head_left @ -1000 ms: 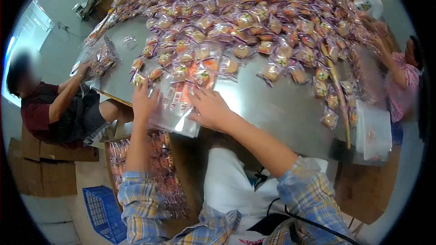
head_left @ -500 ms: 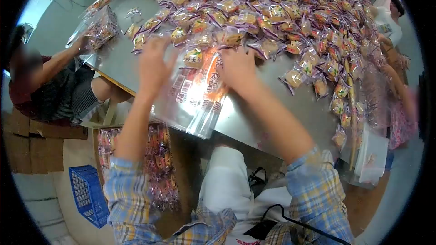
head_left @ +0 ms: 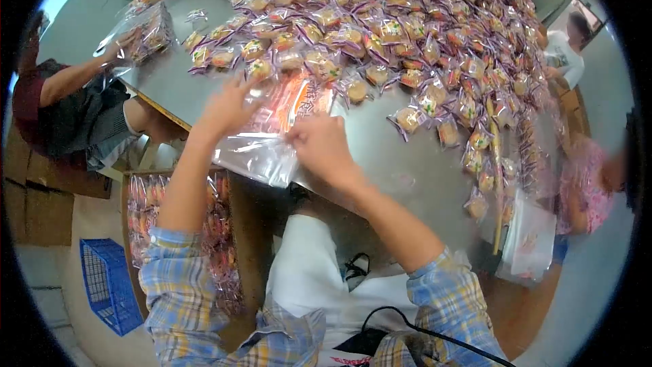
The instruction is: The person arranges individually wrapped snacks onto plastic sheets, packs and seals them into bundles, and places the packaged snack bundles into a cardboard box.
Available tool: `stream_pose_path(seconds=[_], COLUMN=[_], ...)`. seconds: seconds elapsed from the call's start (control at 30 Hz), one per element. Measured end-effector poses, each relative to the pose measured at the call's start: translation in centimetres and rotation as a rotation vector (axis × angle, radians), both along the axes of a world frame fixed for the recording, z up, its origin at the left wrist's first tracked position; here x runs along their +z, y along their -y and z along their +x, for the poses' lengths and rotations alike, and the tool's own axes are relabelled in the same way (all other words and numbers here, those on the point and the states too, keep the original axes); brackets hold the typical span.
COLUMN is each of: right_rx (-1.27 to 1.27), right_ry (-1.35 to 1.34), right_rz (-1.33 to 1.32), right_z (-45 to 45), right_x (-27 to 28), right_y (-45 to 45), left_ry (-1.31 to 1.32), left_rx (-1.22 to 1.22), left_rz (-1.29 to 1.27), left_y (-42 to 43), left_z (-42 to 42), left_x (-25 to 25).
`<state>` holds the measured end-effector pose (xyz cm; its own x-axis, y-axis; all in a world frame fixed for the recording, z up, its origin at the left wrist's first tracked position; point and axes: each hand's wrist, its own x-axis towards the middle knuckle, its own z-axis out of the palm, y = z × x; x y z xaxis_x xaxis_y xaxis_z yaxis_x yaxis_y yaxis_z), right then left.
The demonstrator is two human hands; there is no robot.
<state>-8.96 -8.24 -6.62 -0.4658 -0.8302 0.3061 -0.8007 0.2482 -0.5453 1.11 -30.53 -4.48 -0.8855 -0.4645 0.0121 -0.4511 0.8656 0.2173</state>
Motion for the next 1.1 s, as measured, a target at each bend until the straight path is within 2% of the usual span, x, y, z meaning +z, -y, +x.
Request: stream_pose_path(seconds=[0.03,0.13,0.17,0.23,0.3,0.37,0.4,0.43,0.53,0.57,0.67,0.7,0.8,0.97,1.1], right_rx=[-0.029,-0.164,-0.028,-0.027,-0.023,-0.053,-0.071,-0.07,-0.029,-0.05,-0.054,-0.027,-0.081,-0.027,-0.055], right_ry=[0.166,-0.049,0.233,0.228,0.22,0.045,-0.04,-0.16,-0.266,-0.273,-0.133,0.008,0.207,0.617,0.98], right_rz=[-0.156,-0.442,-0.411,-0.352,-0.313,-0.201,-0.142,-0.145,-0.006,-0.076,-0.231,-0.313,-0.368,-0.479,-0.746], right_z=[-0.8,-2.3,-2.7,-2.6,-2.8,-3.3,-3.4,-3.1,-1.7,-2.0,-2.7,-3.6,-4.4,-4.8,-6.9], right_x=[0.4,2.7,4.3,5.9,7.2,8.0,8.1,8.4,9.8,8.9,8.9,8.5,9.2,9.6,12.9], right_y=[0.5,1.9,2.2,3.0,4.0,4.8,4.8,4.6,2.5,2.3,1.3,1.5,1.3,0.9,1.4], left_ry=[-0.206,-0.714,-0.829,-1.078,-0.979,-0.732,-0.552,-0.505,-0.34,-0.286,-0.346,-0.348,-0.327,-0.294,-0.232], left_rx=[0.017,0.079,0.169,0.366,0.222,0.179,0.089,0.042,-0.062,-0.092,-0.02,-0.007,0.023,0.052,0.07], left_rz=[0.005,0.172,0.188,0.225,-0.223,0.18,0.182,0.131,-0.015,-0.072,-0.033,-0.044,-0.071,-0.125,-0.122], left_y=[-0.1,-2.3,-3.9,-8.1,-11.4,-12.9,-13.0,-12.9,-12.7,-12.5,-13.3,-13.4,-13.5,-13.3,-13.3], left_z=[0.7,4.4,5.6,8.3,9.5,10.7,11.1,11.1,11.4,11.7,12.0,11.9,12.1,12.0,12.1], left_x=[0.1,3.4,3.4,2.6,1.1,-0.7,-0.9,-1.9,-5.7,-6.5,-5.6,-5.5,-5.5,-5.8,-5.4])
